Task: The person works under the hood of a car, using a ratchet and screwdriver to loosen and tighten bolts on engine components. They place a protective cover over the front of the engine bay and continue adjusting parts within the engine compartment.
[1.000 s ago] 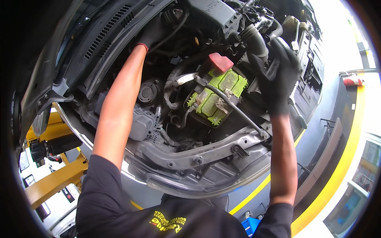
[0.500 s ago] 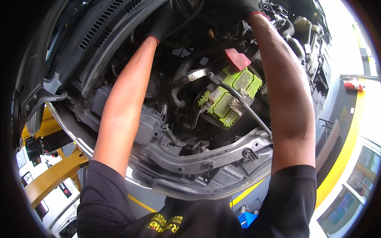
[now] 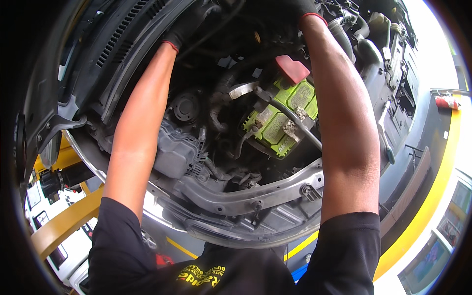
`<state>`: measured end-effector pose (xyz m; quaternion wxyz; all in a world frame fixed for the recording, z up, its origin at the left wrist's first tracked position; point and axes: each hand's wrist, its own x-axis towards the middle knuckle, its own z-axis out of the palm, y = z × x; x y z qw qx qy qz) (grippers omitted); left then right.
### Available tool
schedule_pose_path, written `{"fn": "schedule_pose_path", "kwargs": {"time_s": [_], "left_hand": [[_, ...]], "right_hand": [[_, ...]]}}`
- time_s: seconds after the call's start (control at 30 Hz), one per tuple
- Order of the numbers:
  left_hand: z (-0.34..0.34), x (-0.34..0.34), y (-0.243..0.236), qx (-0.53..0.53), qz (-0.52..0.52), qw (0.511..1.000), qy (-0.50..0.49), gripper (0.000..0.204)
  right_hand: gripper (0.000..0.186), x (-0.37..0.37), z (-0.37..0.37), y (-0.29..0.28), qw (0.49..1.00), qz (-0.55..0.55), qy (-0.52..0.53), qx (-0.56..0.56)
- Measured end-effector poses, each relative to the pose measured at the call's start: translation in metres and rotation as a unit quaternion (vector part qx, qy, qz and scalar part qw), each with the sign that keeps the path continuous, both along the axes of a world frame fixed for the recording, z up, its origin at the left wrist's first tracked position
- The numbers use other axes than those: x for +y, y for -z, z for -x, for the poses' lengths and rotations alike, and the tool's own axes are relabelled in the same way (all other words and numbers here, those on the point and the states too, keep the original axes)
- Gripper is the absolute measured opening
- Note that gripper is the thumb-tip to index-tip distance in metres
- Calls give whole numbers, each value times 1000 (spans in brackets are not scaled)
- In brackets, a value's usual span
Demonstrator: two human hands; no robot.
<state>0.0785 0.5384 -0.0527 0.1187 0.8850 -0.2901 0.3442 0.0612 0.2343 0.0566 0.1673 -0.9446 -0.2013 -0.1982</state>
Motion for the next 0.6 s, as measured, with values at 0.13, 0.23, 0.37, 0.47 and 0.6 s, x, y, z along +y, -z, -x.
{"fn": "schedule_pose_path", "kwargs": {"time_s": [0.13,0.23,0.37,0.47,0.6], "left_hand": [[5,-45,-9,271,132,952,-46,76],[-6,-41,9,233,159,957,-62,77],[-10,-55,42,-11,-202,974,-105,69],[-21,16,85,-138,-405,894,-131,68],[-38,-40,91,-197,-305,930,-51,71]], "right_hand": [[51,-24,-4,15,1000,2,20,-11],[56,-19,1,7,1000,6,18,4],[58,-28,1,12,1000,9,21,11],[60,1,3,2,1000,-13,-16,9],[63,-38,0,7,1000,10,17,21]]}}
